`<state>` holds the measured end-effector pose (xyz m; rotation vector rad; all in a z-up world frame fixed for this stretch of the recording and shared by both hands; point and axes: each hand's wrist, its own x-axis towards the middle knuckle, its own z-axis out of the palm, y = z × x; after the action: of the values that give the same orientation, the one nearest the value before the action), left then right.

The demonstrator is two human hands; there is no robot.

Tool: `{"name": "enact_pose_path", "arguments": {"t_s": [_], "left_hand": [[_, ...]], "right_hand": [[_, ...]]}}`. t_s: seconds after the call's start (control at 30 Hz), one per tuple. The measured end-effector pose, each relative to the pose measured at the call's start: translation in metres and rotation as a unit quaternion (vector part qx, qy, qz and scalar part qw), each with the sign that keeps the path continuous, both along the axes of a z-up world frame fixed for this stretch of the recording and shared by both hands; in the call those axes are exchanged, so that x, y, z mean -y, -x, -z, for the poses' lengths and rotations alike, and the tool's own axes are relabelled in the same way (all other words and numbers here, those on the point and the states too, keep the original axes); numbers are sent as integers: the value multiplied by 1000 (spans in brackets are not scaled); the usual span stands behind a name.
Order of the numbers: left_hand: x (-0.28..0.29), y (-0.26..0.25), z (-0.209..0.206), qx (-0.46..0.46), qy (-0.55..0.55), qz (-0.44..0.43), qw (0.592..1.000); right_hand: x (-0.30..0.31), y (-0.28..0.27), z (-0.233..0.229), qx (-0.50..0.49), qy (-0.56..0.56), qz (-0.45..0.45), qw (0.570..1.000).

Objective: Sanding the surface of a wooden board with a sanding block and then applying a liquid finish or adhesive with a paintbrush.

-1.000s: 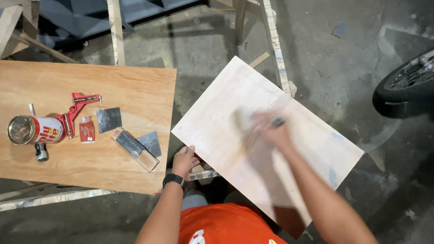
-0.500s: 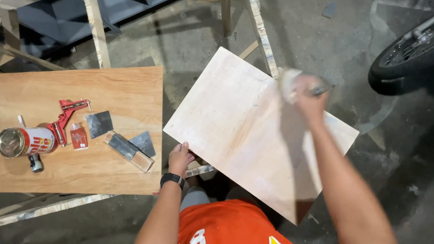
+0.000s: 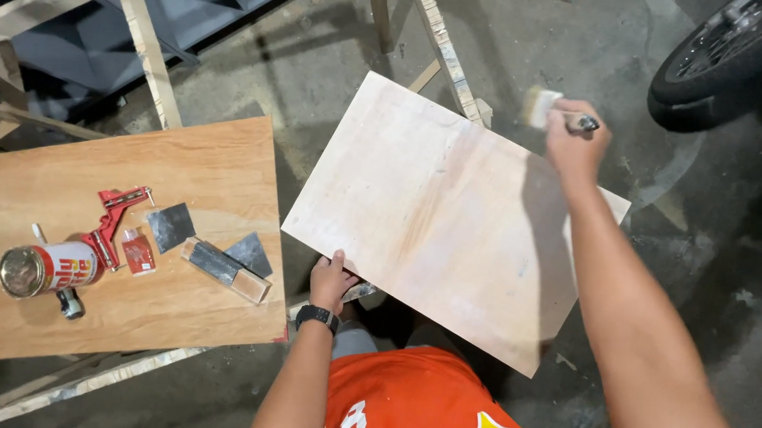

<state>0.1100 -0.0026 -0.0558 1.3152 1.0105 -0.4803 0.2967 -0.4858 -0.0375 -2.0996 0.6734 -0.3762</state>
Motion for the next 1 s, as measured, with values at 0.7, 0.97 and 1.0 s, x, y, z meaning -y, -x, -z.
{"name": "enact_pose_path", "arguments": {"t_s": [0.7,0.97,1.0], "left_hand": [[-24,3,54,6,16,25,1000],[-26,-1,45,4,20,57,998],[-26,-1,46,8,19,61,998]], "right_hand": [[-65,71,30,-93,-165,-135,973],[-112,123,12,-151,-159,-443,869],[-77,92,34,-121,-81,-426,893]]}}
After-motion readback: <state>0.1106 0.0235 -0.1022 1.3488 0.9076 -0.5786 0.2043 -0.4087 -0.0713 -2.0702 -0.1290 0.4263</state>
